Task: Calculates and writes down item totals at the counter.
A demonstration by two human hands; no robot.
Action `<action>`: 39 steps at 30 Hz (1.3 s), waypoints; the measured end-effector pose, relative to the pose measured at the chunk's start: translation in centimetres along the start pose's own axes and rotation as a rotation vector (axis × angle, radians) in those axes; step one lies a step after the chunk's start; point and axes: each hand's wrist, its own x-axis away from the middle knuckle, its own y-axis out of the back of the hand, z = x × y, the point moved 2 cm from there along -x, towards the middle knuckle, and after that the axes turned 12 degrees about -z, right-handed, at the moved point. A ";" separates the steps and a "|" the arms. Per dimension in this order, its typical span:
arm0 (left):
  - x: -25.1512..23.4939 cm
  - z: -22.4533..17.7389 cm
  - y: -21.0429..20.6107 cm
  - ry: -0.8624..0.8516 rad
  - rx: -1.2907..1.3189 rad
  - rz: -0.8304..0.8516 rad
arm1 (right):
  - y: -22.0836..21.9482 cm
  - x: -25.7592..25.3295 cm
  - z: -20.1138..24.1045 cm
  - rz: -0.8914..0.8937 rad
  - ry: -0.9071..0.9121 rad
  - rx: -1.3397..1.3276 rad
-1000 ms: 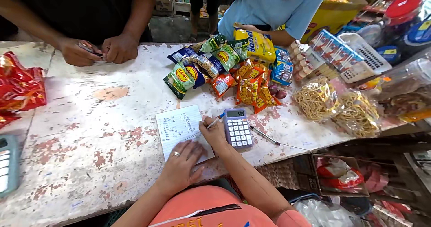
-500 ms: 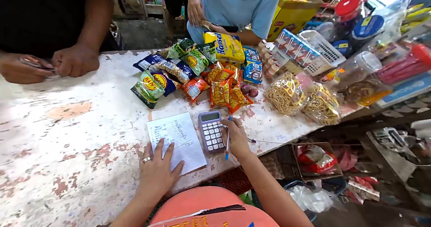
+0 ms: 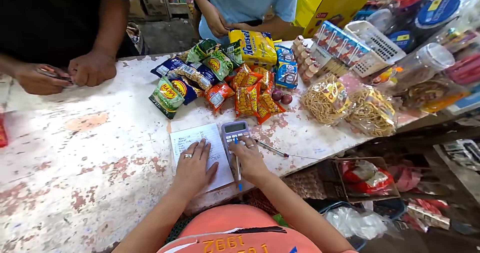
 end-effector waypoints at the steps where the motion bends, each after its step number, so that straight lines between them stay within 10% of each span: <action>1: 0.1 0.0 -0.1 -0.007 -0.009 0.000 | 0.0 0.4 0.1 -0.015 0.016 0.006; 10: 0.6 0.2 -0.9 -0.028 -0.044 -0.037 | 3.0 4.2 -2.7 -0.264 -0.015 0.011; 19: 0.6 0.0 -0.6 -0.017 -0.050 -0.003 | 0.2 2.0 0.5 -0.052 0.052 0.015; 39: 1.1 0.3 -0.6 -0.061 0.018 -0.086 | 0.3 3.5 0.6 -0.259 0.047 0.007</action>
